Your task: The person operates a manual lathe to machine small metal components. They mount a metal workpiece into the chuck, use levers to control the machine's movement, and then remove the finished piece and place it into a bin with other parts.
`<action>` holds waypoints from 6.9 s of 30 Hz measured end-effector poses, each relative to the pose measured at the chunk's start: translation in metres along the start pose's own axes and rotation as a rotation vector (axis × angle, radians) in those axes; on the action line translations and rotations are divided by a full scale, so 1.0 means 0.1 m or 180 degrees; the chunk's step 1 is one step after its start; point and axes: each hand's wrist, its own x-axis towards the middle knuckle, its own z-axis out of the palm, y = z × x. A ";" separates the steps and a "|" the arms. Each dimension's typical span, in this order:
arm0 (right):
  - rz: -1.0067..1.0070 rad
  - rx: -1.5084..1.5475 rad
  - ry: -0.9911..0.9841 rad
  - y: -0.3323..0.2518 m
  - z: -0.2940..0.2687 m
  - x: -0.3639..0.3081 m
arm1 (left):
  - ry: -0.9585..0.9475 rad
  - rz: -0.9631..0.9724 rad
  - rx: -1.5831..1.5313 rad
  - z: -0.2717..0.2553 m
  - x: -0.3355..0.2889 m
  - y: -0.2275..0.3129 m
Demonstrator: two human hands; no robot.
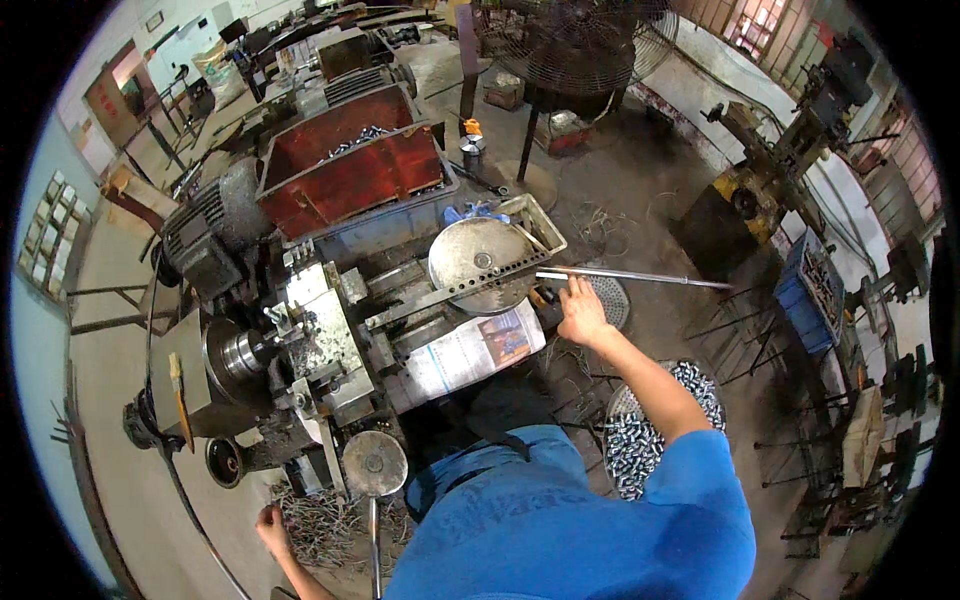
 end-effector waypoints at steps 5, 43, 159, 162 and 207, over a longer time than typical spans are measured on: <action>0.0156 0.0204 -0.0844 0.25 0.34 0.43 | -0.0208 0.0417 0.0353 0.12 -0.10 0.70; 0.1629 0.2185 0.0967 0.05 0.53 0.62 | -0.0473 -0.0894 0.0079 0.42 -0.46 0.88; -0.3517 0.0018 0.0648 -4.21 -1.59 1.33 | 0.1272 -0.0439 0.1073 -1.70 -0.75 0.49; -0.3639 -0.0244 0.0687 -4.18 -1.47 1.37 | 0.1785 -0.0460 0.2598 -1.24 -0.77 1.10; 0.1035 0.1797 0.0441 0.77 -1.11 -0.51 | 0.0068 -0.0933 -0.1349 -1.16 -0.15 0.65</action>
